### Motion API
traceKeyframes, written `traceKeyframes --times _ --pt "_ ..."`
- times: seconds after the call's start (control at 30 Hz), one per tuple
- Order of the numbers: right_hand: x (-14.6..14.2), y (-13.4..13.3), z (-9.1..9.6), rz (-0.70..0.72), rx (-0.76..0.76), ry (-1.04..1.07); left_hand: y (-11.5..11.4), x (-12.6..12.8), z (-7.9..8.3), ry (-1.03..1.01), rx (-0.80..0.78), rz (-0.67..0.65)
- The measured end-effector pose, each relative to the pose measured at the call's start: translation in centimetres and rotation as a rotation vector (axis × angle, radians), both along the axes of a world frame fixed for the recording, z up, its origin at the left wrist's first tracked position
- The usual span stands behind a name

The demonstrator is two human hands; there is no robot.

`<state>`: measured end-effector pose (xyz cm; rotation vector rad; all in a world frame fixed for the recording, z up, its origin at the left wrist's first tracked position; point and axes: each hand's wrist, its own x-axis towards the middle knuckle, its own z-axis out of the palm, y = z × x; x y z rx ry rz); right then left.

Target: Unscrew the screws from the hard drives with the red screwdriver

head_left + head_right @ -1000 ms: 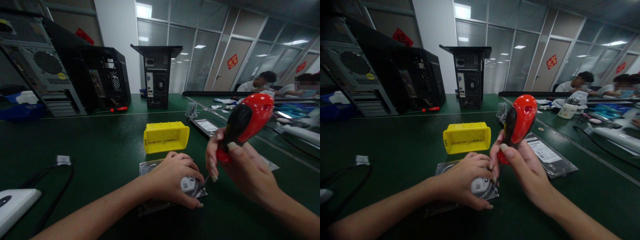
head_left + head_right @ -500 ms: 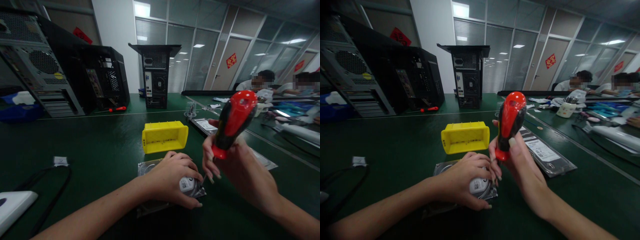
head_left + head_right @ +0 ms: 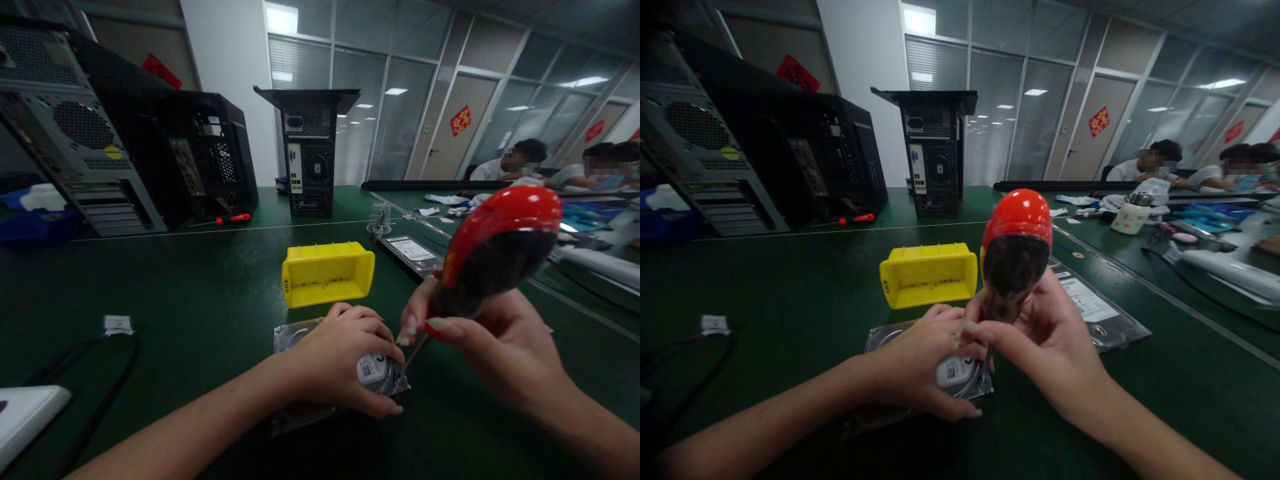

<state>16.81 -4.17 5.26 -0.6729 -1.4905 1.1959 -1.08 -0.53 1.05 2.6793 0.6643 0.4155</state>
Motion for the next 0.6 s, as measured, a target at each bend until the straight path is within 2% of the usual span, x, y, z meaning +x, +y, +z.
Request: traceKeyframes --times 0.13,0.3,0.4,0.5,0.6 --pt "-0.07 -0.03 0.22 0.019 0.008 -0.018 0.02 0.03 -0.03 -0.023 -0.01 0.003" --pt "0.15 -0.29 0.12 -0.051 0.128 -0.144 0.07 -0.06 -0.07 -0.034 -0.014 -0.005" --pt "0.34 -0.38 -0.28 -0.025 0.135 -0.183 0.12 -0.06 -0.08 -0.024 -0.022 -0.013" --pt "0.22 -0.27 -0.53 0.039 0.053 -0.098 0.11 -0.04 -0.03 -0.025 -0.025 -0.015" --pt "-0.1 0.12 0.18 0.119 -0.065 0.12 0.02 -0.09 0.11 -0.031 -0.016 -0.009"
